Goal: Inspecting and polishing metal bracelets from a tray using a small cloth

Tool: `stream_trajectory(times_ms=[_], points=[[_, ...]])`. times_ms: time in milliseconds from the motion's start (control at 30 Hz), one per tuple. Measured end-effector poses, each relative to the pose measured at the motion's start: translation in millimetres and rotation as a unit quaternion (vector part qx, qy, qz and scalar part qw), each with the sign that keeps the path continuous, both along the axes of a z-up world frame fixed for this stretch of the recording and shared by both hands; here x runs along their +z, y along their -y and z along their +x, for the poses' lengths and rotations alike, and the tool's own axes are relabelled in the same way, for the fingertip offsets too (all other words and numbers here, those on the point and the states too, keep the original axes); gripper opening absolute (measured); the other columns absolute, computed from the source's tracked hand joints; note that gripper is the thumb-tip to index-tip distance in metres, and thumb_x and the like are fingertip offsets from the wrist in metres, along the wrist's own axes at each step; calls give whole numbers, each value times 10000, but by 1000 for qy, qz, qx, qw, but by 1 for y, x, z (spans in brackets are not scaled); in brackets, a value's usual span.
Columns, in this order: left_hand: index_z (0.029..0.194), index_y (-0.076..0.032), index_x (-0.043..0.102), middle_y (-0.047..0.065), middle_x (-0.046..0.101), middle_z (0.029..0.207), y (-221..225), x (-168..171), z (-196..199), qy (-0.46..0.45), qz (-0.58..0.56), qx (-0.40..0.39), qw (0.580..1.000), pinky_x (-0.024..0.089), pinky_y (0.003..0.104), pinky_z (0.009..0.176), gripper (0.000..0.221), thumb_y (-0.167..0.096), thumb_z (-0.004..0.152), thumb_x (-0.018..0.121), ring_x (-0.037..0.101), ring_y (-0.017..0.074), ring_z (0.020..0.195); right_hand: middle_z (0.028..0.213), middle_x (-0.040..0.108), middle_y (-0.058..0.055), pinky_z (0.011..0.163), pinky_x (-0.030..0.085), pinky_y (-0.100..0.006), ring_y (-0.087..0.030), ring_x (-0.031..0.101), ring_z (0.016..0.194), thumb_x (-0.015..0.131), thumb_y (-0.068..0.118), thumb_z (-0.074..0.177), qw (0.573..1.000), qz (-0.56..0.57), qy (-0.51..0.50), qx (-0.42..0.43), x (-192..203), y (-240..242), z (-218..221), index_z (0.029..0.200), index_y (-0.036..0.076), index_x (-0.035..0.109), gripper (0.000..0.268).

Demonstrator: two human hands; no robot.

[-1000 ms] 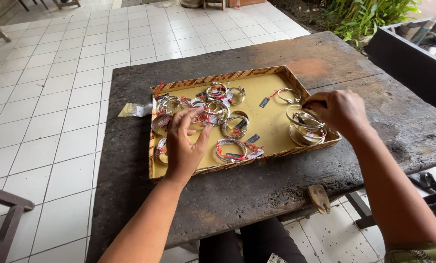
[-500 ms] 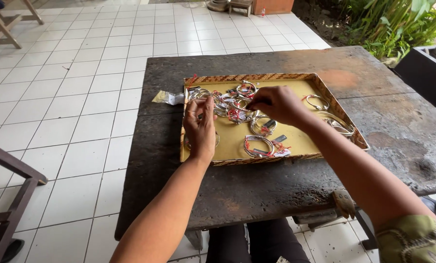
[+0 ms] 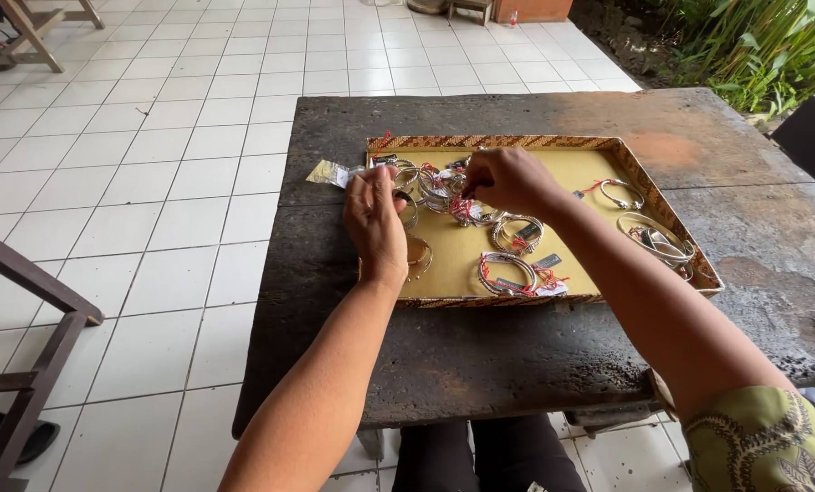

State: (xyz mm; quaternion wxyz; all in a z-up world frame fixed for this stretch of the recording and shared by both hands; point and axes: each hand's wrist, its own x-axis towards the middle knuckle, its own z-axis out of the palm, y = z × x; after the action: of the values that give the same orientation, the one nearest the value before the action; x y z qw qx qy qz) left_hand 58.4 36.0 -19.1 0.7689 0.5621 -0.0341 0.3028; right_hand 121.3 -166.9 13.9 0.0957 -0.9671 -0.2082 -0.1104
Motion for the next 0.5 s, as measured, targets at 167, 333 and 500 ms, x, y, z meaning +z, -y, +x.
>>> stream_trajectory(times_ms=[167,333,500], points=[[1048,-132,635,23,490,1003,-19,3,6,-12,-4,44,999,525,276,814,423,-526,1046,482,517,131,989,853,753,-111,772,586,-463,-350,737,815,753,164,872,999,49,1,7,16,-23,-18,992,134,745,125],[1027,-110,651,40,489,1014,-25,5,11,-22,-7,82,996,508,306,858,384,-456,1041,485,498,143,1010,865,763,-108,803,583,-467,-352,740,844,742,151,873,981,183,-42,53,12,-68,-30,955,128,733,86],[1006,-131,672,19,534,1049,-28,-4,21,-27,-6,79,997,478,316,889,359,-458,1035,525,496,130,1035,811,745,-131,762,595,-565,-417,740,807,739,202,778,995,96,12,35,-38,-97,9,909,161,718,138]])
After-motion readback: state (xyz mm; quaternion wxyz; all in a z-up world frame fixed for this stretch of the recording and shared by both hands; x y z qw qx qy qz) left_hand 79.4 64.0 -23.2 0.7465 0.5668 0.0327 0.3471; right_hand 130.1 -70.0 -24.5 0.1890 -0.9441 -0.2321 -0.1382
